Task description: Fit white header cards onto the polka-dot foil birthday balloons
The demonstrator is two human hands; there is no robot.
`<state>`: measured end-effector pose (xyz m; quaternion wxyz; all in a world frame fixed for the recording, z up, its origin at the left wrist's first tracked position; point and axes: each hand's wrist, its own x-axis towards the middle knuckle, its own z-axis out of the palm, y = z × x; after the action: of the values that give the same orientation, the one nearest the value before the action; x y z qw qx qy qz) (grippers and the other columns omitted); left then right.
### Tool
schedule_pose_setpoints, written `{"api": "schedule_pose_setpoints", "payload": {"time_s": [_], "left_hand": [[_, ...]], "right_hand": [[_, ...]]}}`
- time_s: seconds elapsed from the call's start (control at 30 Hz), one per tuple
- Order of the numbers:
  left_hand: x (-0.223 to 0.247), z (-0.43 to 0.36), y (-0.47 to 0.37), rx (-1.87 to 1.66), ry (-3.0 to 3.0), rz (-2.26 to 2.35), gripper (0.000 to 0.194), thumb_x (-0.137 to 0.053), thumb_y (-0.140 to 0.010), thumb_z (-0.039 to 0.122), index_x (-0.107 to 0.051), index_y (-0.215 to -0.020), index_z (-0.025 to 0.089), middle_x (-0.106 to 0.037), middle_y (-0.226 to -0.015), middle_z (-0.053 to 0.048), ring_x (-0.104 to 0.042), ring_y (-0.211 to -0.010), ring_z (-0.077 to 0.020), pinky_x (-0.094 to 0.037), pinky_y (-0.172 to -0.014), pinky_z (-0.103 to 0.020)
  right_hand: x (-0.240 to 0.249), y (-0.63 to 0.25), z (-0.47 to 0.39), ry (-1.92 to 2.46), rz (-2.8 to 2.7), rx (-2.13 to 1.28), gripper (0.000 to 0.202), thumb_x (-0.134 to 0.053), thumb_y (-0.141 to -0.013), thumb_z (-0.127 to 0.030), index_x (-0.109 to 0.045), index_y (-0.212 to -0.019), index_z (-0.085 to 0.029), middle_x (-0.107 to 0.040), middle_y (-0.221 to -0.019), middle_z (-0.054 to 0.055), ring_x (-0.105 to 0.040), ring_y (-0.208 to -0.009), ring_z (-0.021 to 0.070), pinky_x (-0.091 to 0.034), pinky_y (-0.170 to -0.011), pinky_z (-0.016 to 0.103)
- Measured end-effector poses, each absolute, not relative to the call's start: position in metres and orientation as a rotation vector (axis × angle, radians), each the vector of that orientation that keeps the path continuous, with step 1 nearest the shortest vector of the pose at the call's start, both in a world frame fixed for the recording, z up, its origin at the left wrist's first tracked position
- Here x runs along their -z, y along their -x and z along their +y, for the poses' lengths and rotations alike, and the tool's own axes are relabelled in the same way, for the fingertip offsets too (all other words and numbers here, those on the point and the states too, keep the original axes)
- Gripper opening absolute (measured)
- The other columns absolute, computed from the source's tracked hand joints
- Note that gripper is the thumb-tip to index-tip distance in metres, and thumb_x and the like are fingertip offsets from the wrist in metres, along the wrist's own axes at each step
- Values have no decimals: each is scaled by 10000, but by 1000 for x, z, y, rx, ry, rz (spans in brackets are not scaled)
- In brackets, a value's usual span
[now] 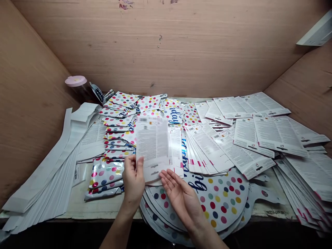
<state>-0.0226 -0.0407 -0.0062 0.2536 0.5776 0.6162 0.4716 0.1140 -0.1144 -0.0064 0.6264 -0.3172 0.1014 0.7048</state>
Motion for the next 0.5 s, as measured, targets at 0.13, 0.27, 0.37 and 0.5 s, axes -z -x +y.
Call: {"api": "schedule_pose_setpoints", "payload": {"time_s": [0.13,0.27,0.37,0.5], "left_hand": [[1,-58,16,-1327,-1203,1371,257,-612,-878,419,-484,-992,228,-671,-910,-27,-669,-839,-172,-535,-764,-278],[11,-80,12,-1216,-1140,1236,275,-661,-859,384,-554,-1048,216,-699,-1027,-49,-671,-963,-174,-537,-841,-264],[19,-91,10,-1225,-1088,1218,291,-668,-856,370,-571,-1082,214,-714,-1056,-54,-672,-1022,-188,-536,-899,-291],[22,-99,12,-1196,-1119,1235,236,-695,-828,360,-612,-972,192,-740,-925,-57,-707,-918,-215,-574,-789,-292]], "right_hand": [[3,-118,-114,688,204,-1590,426,-836,-687,-289,-705,-1044,-98,-696,-1112,132,-639,-1100,234,-496,-994,318],[1,-121,-113,733,159,-1558,378,-834,-700,-295,-713,-1011,-117,-702,-921,62,-659,-850,145,-537,-818,242],[0,-121,-113,770,63,-1520,299,-828,-717,-299,-703,-941,-146,-689,-923,45,-640,-879,146,-523,-836,256],[-6,-124,-116,811,-166,-1489,287,-790,-774,-296,-652,-1002,-190,-686,-1034,46,-635,-916,157,-524,-831,293]]}}
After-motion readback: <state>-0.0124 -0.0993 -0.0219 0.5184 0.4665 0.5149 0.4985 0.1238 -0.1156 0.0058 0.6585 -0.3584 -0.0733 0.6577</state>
